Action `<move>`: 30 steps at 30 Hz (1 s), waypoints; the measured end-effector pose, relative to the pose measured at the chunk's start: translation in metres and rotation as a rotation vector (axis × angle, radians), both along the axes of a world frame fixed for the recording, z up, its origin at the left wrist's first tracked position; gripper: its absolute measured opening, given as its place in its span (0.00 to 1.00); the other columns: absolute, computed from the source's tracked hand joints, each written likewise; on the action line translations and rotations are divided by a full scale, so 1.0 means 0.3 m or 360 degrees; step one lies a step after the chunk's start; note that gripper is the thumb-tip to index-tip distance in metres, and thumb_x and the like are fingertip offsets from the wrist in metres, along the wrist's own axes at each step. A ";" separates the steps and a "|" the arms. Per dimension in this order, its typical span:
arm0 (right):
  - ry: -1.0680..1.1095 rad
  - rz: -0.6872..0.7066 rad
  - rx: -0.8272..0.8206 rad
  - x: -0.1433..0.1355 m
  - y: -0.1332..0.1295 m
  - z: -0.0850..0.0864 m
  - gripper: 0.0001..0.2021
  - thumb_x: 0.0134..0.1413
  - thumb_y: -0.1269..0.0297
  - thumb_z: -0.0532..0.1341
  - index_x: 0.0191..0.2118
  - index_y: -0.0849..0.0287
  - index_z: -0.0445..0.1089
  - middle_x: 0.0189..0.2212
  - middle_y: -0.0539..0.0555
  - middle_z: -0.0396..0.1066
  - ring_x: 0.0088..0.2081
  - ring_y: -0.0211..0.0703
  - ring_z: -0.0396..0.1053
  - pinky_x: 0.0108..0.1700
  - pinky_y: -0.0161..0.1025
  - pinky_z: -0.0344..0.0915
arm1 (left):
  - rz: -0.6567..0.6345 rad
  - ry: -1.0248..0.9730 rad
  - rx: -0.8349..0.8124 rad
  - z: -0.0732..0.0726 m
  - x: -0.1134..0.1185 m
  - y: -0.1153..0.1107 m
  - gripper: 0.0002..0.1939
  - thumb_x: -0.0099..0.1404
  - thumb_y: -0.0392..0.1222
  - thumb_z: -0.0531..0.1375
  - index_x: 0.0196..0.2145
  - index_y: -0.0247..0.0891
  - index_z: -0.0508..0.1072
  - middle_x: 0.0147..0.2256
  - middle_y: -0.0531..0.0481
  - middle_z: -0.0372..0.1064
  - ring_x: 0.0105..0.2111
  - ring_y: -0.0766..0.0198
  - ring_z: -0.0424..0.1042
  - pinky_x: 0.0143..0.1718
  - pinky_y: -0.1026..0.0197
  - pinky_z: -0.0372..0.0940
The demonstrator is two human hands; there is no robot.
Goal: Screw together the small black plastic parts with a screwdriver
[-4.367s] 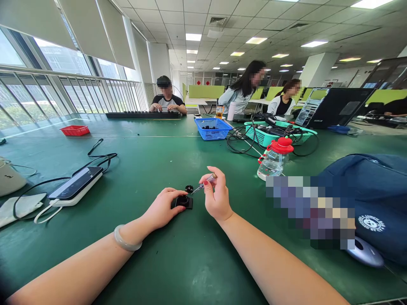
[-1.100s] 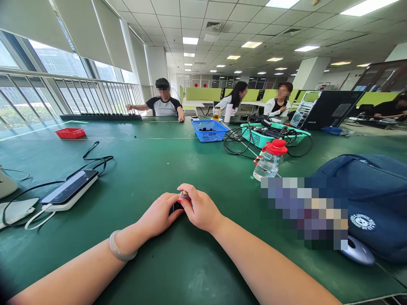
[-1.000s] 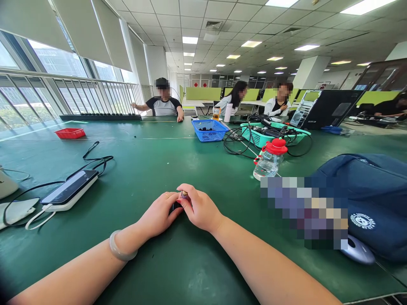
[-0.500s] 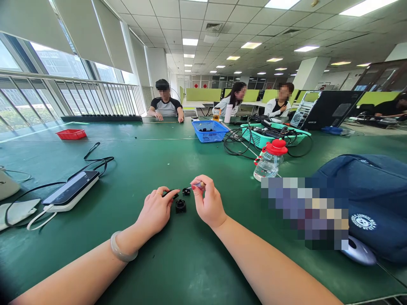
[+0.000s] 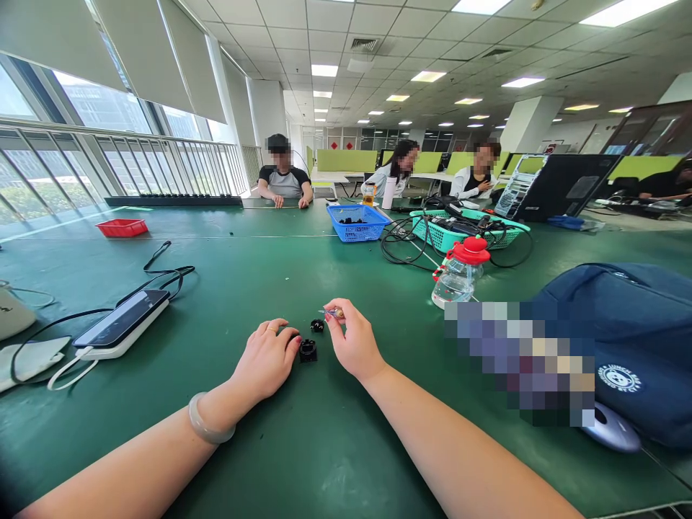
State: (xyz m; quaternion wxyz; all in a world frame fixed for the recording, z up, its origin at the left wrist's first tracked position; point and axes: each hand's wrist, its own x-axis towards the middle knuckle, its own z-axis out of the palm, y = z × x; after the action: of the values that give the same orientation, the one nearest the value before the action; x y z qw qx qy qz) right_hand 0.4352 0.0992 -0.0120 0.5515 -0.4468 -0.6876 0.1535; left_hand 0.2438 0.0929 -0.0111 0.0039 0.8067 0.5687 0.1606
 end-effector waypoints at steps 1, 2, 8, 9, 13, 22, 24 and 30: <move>0.0013 0.0006 -0.0013 0.000 0.000 -0.001 0.06 0.65 0.61 0.56 0.44 0.54 0.67 0.39 0.55 0.77 0.38 0.43 0.77 0.46 0.43 0.75 | -0.0072 -0.0041 0.0021 -0.002 0.000 0.001 0.20 0.74 0.47 0.48 0.49 0.38 0.76 0.56 0.38 0.67 0.58 0.47 0.63 0.58 0.44 0.62; 0.0026 0.0012 -0.0026 0.001 0.001 -0.002 0.06 0.65 0.61 0.56 0.44 0.54 0.67 0.39 0.55 0.77 0.38 0.43 0.78 0.45 0.44 0.76 | -0.0161 -0.0085 0.0037 -0.005 -0.001 0.003 0.19 0.74 0.47 0.49 0.51 0.37 0.75 0.56 0.38 0.67 0.59 0.48 0.62 0.60 0.43 0.61; 0.0100 0.0051 -0.0054 0.003 0.000 -0.003 0.07 0.65 0.60 0.56 0.44 0.54 0.67 0.39 0.55 0.77 0.37 0.43 0.78 0.45 0.44 0.76 | -0.0570 -0.0182 -0.0033 -0.009 -0.001 0.002 0.21 0.69 0.46 0.60 0.59 0.45 0.69 0.57 0.42 0.65 0.60 0.49 0.61 0.62 0.41 0.60; 0.0103 0.0059 -0.0057 0.003 -0.001 -0.003 0.07 0.65 0.60 0.56 0.44 0.54 0.67 0.38 0.55 0.77 0.37 0.42 0.78 0.45 0.43 0.76 | -0.0590 -0.0165 -0.0051 -0.007 -0.001 0.002 0.20 0.69 0.45 0.60 0.58 0.46 0.70 0.57 0.42 0.66 0.60 0.48 0.60 0.62 0.40 0.60; 0.0104 0.0055 -0.0055 0.002 -0.001 -0.006 0.07 0.65 0.59 0.56 0.44 0.54 0.67 0.38 0.55 0.77 0.36 0.42 0.78 0.44 0.44 0.76 | -0.0604 -0.0143 -0.0092 0.000 0.001 0.002 0.15 0.70 0.41 0.58 0.53 0.45 0.73 0.55 0.44 0.68 0.59 0.50 0.61 0.62 0.41 0.60; 0.0095 -0.0047 -0.0039 0.008 -0.001 -0.004 0.08 0.65 0.59 0.55 0.44 0.55 0.66 0.37 0.56 0.77 0.34 0.42 0.77 0.41 0.43 0.75 | -0.0450 -0.0215 -0.0086 -0.006 0.000 0.005 0.15 0.70 0.35 0.54 0.51 0.43 0.73 0.53 0.44 0.70 0.57 0.51 0.64 0.60 0.42 0.62; 0.0097 -0.0062 -0.0038 0.009 -0.003 -0.002 0.08 0.65 0.59 0.56 0.44 0.55 0.66 0.37 0.56 0.77 0.34 0.43 0.77 0.41 0.43 0.75 | -0.0443 -0.0240 -0.0085 -0.004 -0.001 0.005 0.14 0.69 0.36 0.56 0.50 0.43 0.73 0.53 0.44 0.70 0.57 0.51 0.64 0.60 0.42 0.62; 0.0115 -0.0075 -0.0034 0.007 -0.006 0.002 0.07 0.64 0.58 0.56 0.43 0.54 0.66 0.35 0.54 0.77 0.29 0.40 0.75 0.38 0.41 0.75 | -0.0410 -0.0263 -0.0100 -0.001 -0.001 0.005 0.10 0.68 0.38 0.57 0.46 0.42 0.73 0.50 0.45 0.72 0.55 0.51 0.66 0.58 0.43 0.63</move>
State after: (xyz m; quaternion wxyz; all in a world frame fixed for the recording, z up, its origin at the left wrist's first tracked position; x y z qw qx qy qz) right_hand 0.4374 0.0974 -0.0113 0.5746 -0.4629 -0.6548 0.1637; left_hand 0.2434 0.0944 -0.0113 0.0965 0.8565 0.4629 0.2068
